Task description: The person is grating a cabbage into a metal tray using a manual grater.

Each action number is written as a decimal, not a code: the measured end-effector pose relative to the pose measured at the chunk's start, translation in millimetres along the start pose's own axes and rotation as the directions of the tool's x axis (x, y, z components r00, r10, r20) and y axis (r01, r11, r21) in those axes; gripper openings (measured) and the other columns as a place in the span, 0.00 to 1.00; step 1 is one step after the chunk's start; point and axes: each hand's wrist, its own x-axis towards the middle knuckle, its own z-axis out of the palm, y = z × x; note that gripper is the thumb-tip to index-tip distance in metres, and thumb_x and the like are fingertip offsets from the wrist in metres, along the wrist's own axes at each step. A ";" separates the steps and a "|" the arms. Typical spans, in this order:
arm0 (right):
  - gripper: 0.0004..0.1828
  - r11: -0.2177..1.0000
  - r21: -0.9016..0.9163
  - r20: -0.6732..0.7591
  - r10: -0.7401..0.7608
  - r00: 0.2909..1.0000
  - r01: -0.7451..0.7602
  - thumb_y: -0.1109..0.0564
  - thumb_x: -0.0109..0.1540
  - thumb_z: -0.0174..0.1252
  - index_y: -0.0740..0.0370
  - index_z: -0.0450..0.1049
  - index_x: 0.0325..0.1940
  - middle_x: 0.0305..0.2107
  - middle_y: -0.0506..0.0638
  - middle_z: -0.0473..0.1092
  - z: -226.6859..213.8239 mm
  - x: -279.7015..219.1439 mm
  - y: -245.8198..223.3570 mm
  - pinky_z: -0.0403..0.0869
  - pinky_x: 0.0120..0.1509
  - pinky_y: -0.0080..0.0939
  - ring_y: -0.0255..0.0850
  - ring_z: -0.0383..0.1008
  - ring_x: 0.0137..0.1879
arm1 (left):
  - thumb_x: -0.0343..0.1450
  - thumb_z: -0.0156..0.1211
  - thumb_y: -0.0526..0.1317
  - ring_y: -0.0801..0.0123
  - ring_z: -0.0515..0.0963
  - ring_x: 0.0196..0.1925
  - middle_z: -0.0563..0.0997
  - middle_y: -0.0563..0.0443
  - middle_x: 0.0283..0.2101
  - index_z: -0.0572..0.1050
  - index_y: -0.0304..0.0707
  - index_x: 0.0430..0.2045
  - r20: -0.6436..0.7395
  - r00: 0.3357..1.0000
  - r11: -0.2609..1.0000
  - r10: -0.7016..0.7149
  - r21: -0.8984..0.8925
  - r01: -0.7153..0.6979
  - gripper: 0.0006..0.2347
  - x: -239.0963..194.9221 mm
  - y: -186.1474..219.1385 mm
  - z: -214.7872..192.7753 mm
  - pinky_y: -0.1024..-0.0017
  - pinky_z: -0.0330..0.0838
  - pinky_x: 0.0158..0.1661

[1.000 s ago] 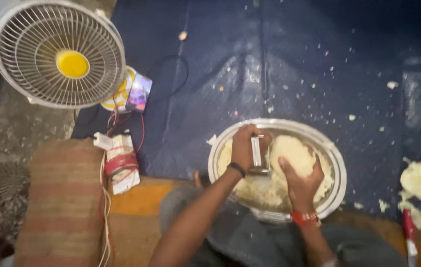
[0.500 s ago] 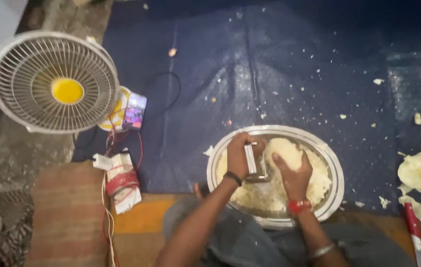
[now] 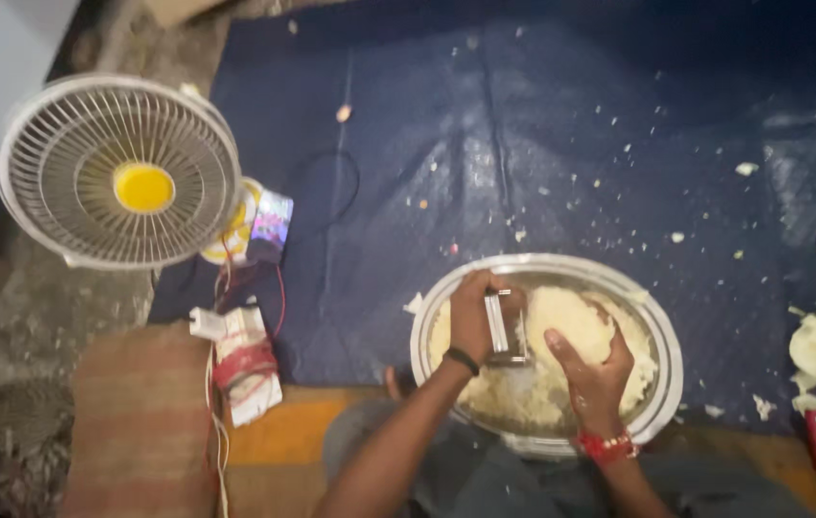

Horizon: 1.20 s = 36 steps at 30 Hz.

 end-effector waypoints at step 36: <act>0.31 0.958 -0.273 -0.046 0.084 0.995 -0.093 0.58 0.57 0.72 0.72 0.71 0.61 0.48 0.56 0.75 -4.1 -3.4 8.7 0.73 0.58 0.38 0.40 0.75 0.52 | 0.62 0.67 0.37 0.57 0.76 0.33 0.75 0.44 0.28 0.71 0.35 0.24 0.000 0.998 0.994 0.067 0.090 -0.067 0.09 -4.7 -11.5 4.5 0.64 0.70 0.37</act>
